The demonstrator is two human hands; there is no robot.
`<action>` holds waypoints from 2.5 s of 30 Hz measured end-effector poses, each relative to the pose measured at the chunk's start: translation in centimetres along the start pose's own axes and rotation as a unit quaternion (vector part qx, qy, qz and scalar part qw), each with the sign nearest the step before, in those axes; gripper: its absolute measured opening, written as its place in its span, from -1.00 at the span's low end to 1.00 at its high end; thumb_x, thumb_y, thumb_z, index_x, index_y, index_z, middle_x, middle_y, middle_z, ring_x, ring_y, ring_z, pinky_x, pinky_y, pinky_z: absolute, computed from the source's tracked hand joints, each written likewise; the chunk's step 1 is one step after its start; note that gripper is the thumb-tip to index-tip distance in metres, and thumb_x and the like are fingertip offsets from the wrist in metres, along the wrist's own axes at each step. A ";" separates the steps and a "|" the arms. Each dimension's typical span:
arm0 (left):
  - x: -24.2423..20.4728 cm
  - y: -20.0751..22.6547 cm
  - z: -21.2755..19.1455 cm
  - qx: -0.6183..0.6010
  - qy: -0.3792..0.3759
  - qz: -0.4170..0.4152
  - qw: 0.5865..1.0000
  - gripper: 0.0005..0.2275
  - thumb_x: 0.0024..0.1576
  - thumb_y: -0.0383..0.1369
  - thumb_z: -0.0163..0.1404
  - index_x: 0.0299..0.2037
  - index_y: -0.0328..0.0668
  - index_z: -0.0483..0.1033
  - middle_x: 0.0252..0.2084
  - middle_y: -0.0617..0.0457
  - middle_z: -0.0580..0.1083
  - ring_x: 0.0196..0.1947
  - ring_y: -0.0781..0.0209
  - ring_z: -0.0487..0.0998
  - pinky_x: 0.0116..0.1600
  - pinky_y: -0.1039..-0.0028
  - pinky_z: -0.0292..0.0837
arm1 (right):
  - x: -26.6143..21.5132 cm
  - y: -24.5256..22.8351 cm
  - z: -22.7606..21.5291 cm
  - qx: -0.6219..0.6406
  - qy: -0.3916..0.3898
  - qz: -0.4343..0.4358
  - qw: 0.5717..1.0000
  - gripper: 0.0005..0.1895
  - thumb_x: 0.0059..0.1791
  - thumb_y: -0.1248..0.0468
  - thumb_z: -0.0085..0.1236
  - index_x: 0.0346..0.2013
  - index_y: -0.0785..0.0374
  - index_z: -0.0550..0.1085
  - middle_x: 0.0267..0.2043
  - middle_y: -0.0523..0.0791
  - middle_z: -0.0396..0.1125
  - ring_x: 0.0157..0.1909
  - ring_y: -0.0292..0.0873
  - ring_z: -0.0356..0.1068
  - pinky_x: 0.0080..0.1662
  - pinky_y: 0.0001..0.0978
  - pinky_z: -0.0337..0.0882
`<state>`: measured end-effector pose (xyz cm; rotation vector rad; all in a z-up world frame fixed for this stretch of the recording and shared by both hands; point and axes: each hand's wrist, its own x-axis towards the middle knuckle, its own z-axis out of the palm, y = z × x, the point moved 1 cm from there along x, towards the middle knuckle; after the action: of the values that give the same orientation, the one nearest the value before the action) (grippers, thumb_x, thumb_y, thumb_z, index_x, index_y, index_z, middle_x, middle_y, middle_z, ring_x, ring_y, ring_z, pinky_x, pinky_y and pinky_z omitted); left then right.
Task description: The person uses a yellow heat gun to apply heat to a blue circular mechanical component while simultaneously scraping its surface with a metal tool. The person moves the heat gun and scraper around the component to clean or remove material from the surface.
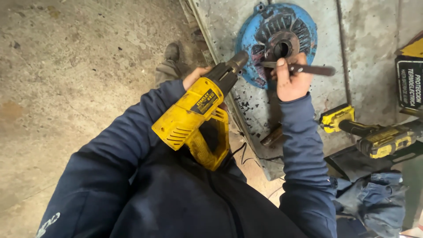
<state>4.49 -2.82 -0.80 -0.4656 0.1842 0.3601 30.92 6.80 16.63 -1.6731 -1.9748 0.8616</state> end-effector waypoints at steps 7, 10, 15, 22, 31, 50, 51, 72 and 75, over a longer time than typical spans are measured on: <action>0.4 -0.2 -1.5 -0.004 0.011 -0.002 1.000 -0.42 0.27 0.07 -0.17 0.30 -0.24 0.39 0.03 -0.23 0.57 -0.08 -0.17 0.63 0.07 0.04 0.55 | -0.9 2.0 0.6 0.209 0.041 0.122 0.970 -0.80 0.27 0.33 0.04 -0.16 0.28 0.22 -0.39 -0.10 0.34 -0.38 -0.26 0.39 -0.28 -0.41 0.44; -0.1 -0.1 -0.8 -0.026 0.010 0.012 1.000 -0.44 0.31 0.06 -0.16 0.33 -0.21 0.39 0.04 -0.22 0.57 -0.07 -0.16 0.63 0.06 0.05 0.55 | -2.1 0.2 0.3 0.325 0.051 0.168 0.929 -0.76 0.19 0.27 0.08 -0.20 0.23 0.20 -0.50 -0.12 0.30 -0.51 -0.27 0.32 -0.40 -0.42 0.35; -1.2 0.4 -0.1 -0.038 0.031 0.072 0.996 -0.46 0.31 -0.04 -0.19 0.42 -0.18 0.32 0.19 -0.19 0.52 0.03 -0.14 0.61 0.15 0.08 0.52 | -10.7 -1.1 1.2 0.098 0.155 0.096 0.978 -0.85 0.20 0.23 0.09 -0.09 0.26 0.39 -0.27 -0.04 0.40 -0.27 -0.11 0.45 -0.19 -0.30 0.45; 0.4 -0.2 -0.8 -0.082 0.056 0.057 0.993 -0.45 0.27 -0.11 -0.23 0.46 -0.15 0.24 0.30 -0.15 0.49 0.14 -0.13 0.60 0.22 0.08 0.49 | -14.1 -4.9 5.3 -0.110 0.060 0.038 0.991 -0.52 0.00 0.11 0.28 0.12 0.30 0.46 0.09 0.19 0.39 0.09 0.22 0.46 0.10 -0.10 0.48; -2.1 0.6 0.5 0.092 0.043 -0.021 0.995 -0.35 0.31 0.07 -0.20 0.42 -0.36 0.30 0.16 -0.36 0.50 0.07 -0.29 0.55 0.23 0.02 0.44 | -15.6 -1.6 8.4 -0.187 0.072 0.060 0.978 -0.32 -0.10 0.13 0.36 0.25 0.33 0.41 0.13 0.13 0.41 0.07 0.17 0.47 0.06 -0.11 0.50; -2.7 0.6 -1.2 0.052 0.074 -0.047 0.995 -0.28 0.26 0.16 -0.18 0.41 -0.34 0.29 0.15 -0.38 0.49 0.07 -0.35 0.56 0.22 -0.08 0.42 | -13.0 -1.9 5.5 0.125 0.171 0.025 0.977 -0.68 0.18 0.16 0.03 0.00 0.42 0.49 -0.05 0.09 0.51 -0.23 -0.12 0.53 -0.13 -0.32 0.56; -2.4 0.5 -1.9 0.077 0.043 -0.048 0.995 -0.26 0.28 0.18 -0.19 0.40 -0.40 0.31 0.14 -0.41 0.49 0.07 -0.35 0.57 0.23 -0.06 0.42 | -11.4 -2.2 4.6 0.084 0.177 0.057 0.979 -0.71 0.16 0.18 0.05 -0.08 0.41 0.51 -0.16 0.04 0.50 -0.27 -0.13 0.51 -0.16 -0.33 0.52; -2.2 1.3 0.0 0.024 0.018 -0.061 0.998 -0.29 0.24 0.16 -0.23 0.39 -0.31 0.28 0.11 -0.37 0.50 0.04 -0.43 0.57 0.22 -0.16 0.43 | -3.4 -1.8 1.0 0.136 0.128 0.124 0.975 -0.73 0.21 0.28 0.09 -0.28 0.45 0.45 -0.38 0.00 0.46 -0.38 -0.18 0.51 -0.29 -0.36 0.50; -2.4 1.5 0.7 0.031 -0.004 -0.047 0.998 -0.29 0.27 0.16 -0.22 0.41 -0.32 0.28 0.12 -0.39 0.50 0.06 -0.45 0.55 0.24 -0.19 0.41 | -3.9 -1.6 1.2 0.135 0.113 0.140 0.974 -0.71 0.21 0.26 0.07 -0.28 0.45 0.47 -0.41 0.01 0.47 -0.42 -0.20 0.49 -0.30 -0.37 0.49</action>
<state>1.77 -1.91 -0.19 -0.4106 0.1637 0.2637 29.71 2.57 17.16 -1.8187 -1.4257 0.9409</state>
